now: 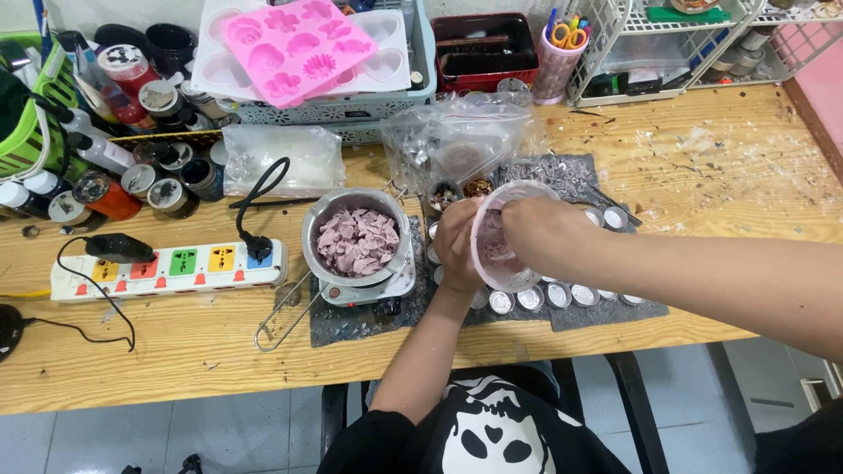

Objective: The recorder is preparing wax chunks by scooping them into a melting pot and organizing small candle tins.

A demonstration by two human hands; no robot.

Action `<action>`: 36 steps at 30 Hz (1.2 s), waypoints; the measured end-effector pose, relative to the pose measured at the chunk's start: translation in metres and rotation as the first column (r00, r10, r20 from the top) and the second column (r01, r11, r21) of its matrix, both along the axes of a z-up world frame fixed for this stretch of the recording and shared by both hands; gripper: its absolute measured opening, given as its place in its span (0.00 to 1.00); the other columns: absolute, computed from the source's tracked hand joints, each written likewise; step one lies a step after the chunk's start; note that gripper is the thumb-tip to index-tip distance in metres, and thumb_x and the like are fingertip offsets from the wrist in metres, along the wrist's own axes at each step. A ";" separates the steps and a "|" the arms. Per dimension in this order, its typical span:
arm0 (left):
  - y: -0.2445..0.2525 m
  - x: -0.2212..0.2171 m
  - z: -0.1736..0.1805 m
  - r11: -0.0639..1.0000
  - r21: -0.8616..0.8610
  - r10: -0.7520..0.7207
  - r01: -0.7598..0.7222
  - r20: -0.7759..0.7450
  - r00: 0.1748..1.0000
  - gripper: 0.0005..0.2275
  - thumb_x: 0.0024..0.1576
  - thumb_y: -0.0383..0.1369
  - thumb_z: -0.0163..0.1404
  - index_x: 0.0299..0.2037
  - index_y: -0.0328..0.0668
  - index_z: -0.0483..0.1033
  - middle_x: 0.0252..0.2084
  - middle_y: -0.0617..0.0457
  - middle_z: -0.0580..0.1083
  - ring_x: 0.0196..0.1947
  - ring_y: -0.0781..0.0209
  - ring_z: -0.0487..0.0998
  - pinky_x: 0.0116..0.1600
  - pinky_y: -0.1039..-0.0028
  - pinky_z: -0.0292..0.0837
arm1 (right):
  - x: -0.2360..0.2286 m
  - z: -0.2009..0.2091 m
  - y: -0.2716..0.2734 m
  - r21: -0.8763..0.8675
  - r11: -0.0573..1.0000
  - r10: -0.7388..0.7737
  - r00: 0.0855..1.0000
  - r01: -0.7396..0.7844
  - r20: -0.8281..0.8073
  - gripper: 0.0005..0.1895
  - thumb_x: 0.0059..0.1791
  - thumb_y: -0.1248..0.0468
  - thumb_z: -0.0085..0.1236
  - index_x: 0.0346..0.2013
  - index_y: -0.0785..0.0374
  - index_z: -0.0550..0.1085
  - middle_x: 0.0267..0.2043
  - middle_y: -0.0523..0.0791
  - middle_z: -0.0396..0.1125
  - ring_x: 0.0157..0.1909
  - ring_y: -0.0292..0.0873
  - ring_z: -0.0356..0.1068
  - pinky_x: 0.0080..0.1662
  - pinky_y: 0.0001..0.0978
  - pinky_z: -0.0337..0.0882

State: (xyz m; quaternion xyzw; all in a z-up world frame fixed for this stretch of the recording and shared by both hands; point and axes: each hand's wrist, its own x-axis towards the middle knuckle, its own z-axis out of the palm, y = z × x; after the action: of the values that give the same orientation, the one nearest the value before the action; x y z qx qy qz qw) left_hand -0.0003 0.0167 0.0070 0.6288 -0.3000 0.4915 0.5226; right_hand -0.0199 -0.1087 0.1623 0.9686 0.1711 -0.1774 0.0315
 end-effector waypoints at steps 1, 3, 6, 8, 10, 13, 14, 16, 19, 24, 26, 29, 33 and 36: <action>0.000 0.000 0.001 1.000 0.001 -0.001 0.001 0.001 1.000 0.27 0.59 0.38 0.58 0.66 0.51 0.58 0.57 0.45 0.70 0.58 0.44 0.77 0.63 0.51 0.77 | -0.002 0.006 0.004 0.001 1.000 -0.001 1.000 0.001 0.001 0.12 0.43 0.62 0.67 0.33 0.69 0.79 0.37 0.56 0.76 0.42 0.54 0.79 0.45 0.44 0.78; 0.001 -0.001 0.003 0.998 -0.002 -0.059 0.059 -0.016 0.998 0.28 0.58 0.35 0.60 0.66 0.51 0.59 0.57 0.45 0.71 0.57 0.43 0.78 0.62 0.52 0.79 | -0.005 0.016 0.011 0.015 0.998 -0.055 0.998 0.055 -0.038 0.17 0.37 0.61 0.72 0.33 0.70 0.79 0.38 0.57 0.74 0.44 0.55 0.77 0.47 0.44 0.77; 0.000 -0.003 0.009 0.997 -0.004 -0.074 0.074 -0.011 0.997 0.30 0.55 0.35 0.62 0.65 0.49 0.58 0.56 0.43 0.70 0.55 0.42 0.78 0.59 0.53 0.78 | -0.004 0.015 0.012 0.002 0.998 -0.056 0.997 0.056 -0.058 0.16 0.37 0.62 0.71 0.34 0.69 0.79 0.38 0.56 0.75 0.44 0.55 0.77 0.47 0.44 0.76; -0.001 -0.002 0.003 0.996 0.004 -0.091 0.091 -0.015 0.996 0.30 0.55 0.34 0.62 0.65 0.50 0.59 0.56 0.43 0.71 0.55 0.42 0.78 0.59 0.54 0.79 | 0.000 -0.002 0.002 0.002 1.000 -0.031 0.997 0.031 -0.069 0.14 0.39 0.63 0.69 0.34 0.69 0.79 0.38 0.55 0.75 0.43 0.54 0.78 0.46 0.43 0.77; -0.002 -0.001 0.000 0.994 0.012 -0.108 0.108 -0.021 0.994 0.29 0.56 0.33 0.62 0.65 0.51 0.59 0.56 0.44 0.71 0.55 0.42 0.78 0.59 0.54 0.79 | 0.001 -0.012 -0.002 0.002 1.000 -0.007 0.997 0.007 -0.082 0.12 0.40 0.64 0.67 0.34 0.68 0.79 0.38 0.54 0.75 0.42 0.54 0.78 0.45 0.43 0.78; -0.002 0.000 0.004 0.993 0.033 -0.114 0.115 -0.023 0.993 0.27 0.56 0.30 0.60 0.65 0.52 0.62 0.54 0.44 0.74 0.54 0.43 0.80 0.59 0.54 0.81 | -0.003 -0.010 0.000 -0.010 1.000 -0.005 0.999 0.004 -0.045 0.12 0.41 0.63 0.67 0.34 0.68 0.80 0.37 0.54 0.75 0.42 0.54 0.78 0.44 0.43 0.77; -0.002 -0.001 0.006 0.992 0.029 -0.120 0.120 -0.014 0.993 0.27 0.56 0.31 0.60 0.65 0.50 0.61 0.54 0.44 0.74 0.54 0.43 0.80 0.58 0.54 0.80 | -0.006 -0.007 0.002 -0.028 1.000 -0.006 0.999 0.004 -0.046 0.12 0.41 0.62 0.67 0.35 0.67 0.79 0.37 0.54 0.76 0.41 0.53 0.78 0.44 0.42 0.78; -0.001 -0.003 0.009 0.992 0.025 -0.124 0.124 -0.004 0.992 0.27 0.57 0.32 0.60 0.64 0.49 0.59 0.54 0.43 0.74 0.53 0.43 0.79 0.58 0.55 0.79 | -0.008 -0.010 0.001 -0.046 0.999 -0.005 0.999 0.003 -0.048 0.13 0.42 0.62 0.67 0.35 0.67 0.78 0.37 0.54 0.76 0.41 0.52 0.79 0.43 0.41 0.78; 0.001 -0.006 0.020 0.991 0.047 -0.122 0.123 -0.032 0.992 0.26 0.58 0.32 0.60 0.64 0.50 0.60 0.55 0.45 0.74 0.54 0.45 0.79 0.58 0.57 0.80 | -0.007 -0.018 -0.003 0.043 0.998 0.046 0.999 -0.046 0.006 0.11 0.41 0.63 0.67 0.35 0.65 0.80 0.37 0.52 0.76 0.40 0.51 0.78 0.42 0.42 0.77; -0.003 -0.002 0.004 0.991 0.043 -0.128 0.128 0.004 0.992 0.25 0.57 0.33 0.59 0.63 0.49 0.62 0.53 0.44 0.74 0.52 0.43 0.80 0.57 0.56 0.80 | 0.001 -0.032 -0.006 0.055 0.998 0.016 0.998 -0.013 -0.060 0.15 0.38 0.61 0.69 0.36 0.65 0.79 0.38 0.53 0.75 0.42 0.52 0.77 0.45 0.43 0.75; -0.001 -0.001 0.002 0.992 0.042 -0.122 0.121 0.001 0.993 0.24 0.59 0.32 0.58 0.63 0.50 0.62 0.53 0.45 0.74 0.52 0.43 0.80 0.58 0.55 0.80 | -0.001 -0.027 -0.004 0.074 0.997 0.002 0.998 0.003 -0.070 0.14 0.40 0.61 0.68 0.36 0.64 0.79 0.38 0.53 0.75 0.42 0.52 0.77 0.45 0.44 0.75; 0.000 0.000 0.006 0.989 0.034 -0.146 0.146 0.006 0.989 0.23 0.59 0.32 0.57 0.64 0.51 0.62 0.53 0.45 0.74 0.53 0.43 0.80 0.59 0.54 0.80 | -0.003 -0.028 -0.005 0.065 0.998 0.000 0.997 0.005 -0.080 0.12 0.42 0.61 0.65 0.36 0.63 0.79 0.38 0.53 0.75 0.42 0.52 0.77 0.45 0.44 0.76; 0.001 0.001 0.005 0.971 0.064 -0.230 0.230 -0.004 0.973 0.24 0.58 0.32 0.57 0.63 0.51 0.61 0.54 0.47 0.75 0.54 0.44 0.80 0.60 0.52 0.78 | -0.014 -0.012 0.003 0.089 0.994 -0.050 0.994 0.059 -0.097 0.11 0.43 0.60 0.65 0.35 0.63 0.79 0.38 0.53 0.75 0.43 0.52 0.77 0.45 0.43 0.76; 0.001 0.000 0.015 0.963 0.048 -0.266 0.266 0.007 0.964 0.26 0.55 0.35 0.61 0.61 0.50 0.62 0.52 0.46 0.74 0.52 0.43 0.80 0.58 0.53 0.78 | -0.015 -0.017 0.002 0.035 0.999 -0.021 0.999 0.022 -0.041 0.14 0.39 0.61 0.68 0.33 0.66 0.78 0.38 0.53 0.74 0.43 0.52 0.77 0.44 0.42 0.77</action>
State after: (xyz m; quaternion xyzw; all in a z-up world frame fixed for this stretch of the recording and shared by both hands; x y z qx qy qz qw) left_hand -0.0008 0.0181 0.0223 0.5914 -0.3968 0.4140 0.5669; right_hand -0.0353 -0.1063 0.1456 0.9670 0.1645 -0.1943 0.0087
